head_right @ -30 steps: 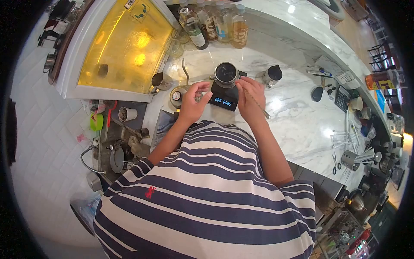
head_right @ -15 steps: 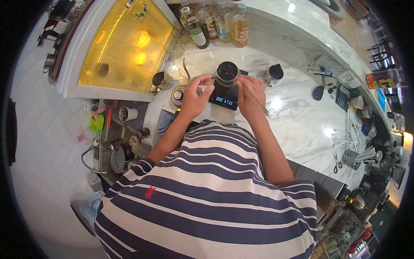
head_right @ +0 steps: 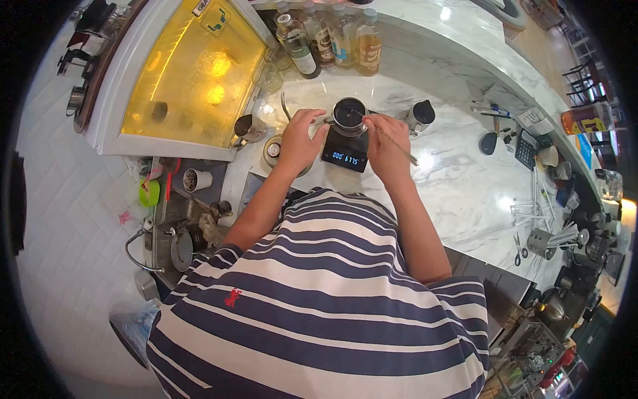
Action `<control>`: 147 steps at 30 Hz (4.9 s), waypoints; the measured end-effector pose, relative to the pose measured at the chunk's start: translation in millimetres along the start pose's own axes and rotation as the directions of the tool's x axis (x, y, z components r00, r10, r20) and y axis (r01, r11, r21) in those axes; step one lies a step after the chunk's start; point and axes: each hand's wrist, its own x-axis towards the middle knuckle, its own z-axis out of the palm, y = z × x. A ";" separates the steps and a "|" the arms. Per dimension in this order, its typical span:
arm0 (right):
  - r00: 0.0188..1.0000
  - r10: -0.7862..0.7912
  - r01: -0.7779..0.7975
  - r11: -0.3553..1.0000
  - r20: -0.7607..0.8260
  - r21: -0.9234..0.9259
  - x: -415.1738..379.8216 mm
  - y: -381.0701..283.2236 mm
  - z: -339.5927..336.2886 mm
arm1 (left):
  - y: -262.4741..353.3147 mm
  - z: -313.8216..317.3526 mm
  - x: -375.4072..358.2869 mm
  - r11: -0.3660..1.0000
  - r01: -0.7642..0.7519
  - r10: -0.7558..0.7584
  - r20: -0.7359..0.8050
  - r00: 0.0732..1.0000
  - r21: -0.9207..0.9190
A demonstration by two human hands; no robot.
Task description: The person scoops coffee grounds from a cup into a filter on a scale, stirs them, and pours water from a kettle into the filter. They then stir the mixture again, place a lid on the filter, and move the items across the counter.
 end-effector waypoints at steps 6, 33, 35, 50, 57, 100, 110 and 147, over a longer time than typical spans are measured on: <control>1.000 0.007 -0.007 1.000 0.002 0.013 -5.5 3.1 -7.9 | -2.9 2.3 -1.0 0.999 -0.037 0.038 -0.033 0.999 0.031; 0.992 -0.127 0.129 0.989 0.026 -0.072 4.6 8.1 5.8 | -13.2 9.5 7.3 0.996 -0.021 0.019 -0.027 0.999 -0.087; 0.993 -0.117 0.118 0.990 0.015 -0.083 8.0 6.8 3.5 | -17.6 10.6 9.8 0.999 -0.027 0.027 -0.022 0.999 -0.031; 0.999 -0.051 0.051 0.993 0.000 -0.110 3.2 7.3 6.7 | -23.3 12.7 1.6 0.997 0.056 -0.057 0.020 0.998 0.045; 1.000 -0.004 0.004 0.996 0.000 -0.089 3.3 -5.4 10.2 | -17.4 9.5 -8.8 0.996 0.035 -0.037 0.021 0.999 0.080; 0.975 -0.163 0.181 0.977 0.152 -0.116 28.2 -3.9 2.0 | -6.3 26.3 -29.3 0.999 0.018 -0.019 -0.044 0.999 -0.031; 0.967 -0.226 0.233 0.971 0.119 -0.047 20.4 0.4 0.5 | -7.7 31.2 -34.4 0.999 0.009 -0.007 -0.044 0.999 0.044; 0.974 -0.204 0.209 0.977 0.096 -0.046 31.4 12.9 -9.6 | -2.0 39.3 -38.5 0.999 0.028 -0.026 -0.094 0.995 0.021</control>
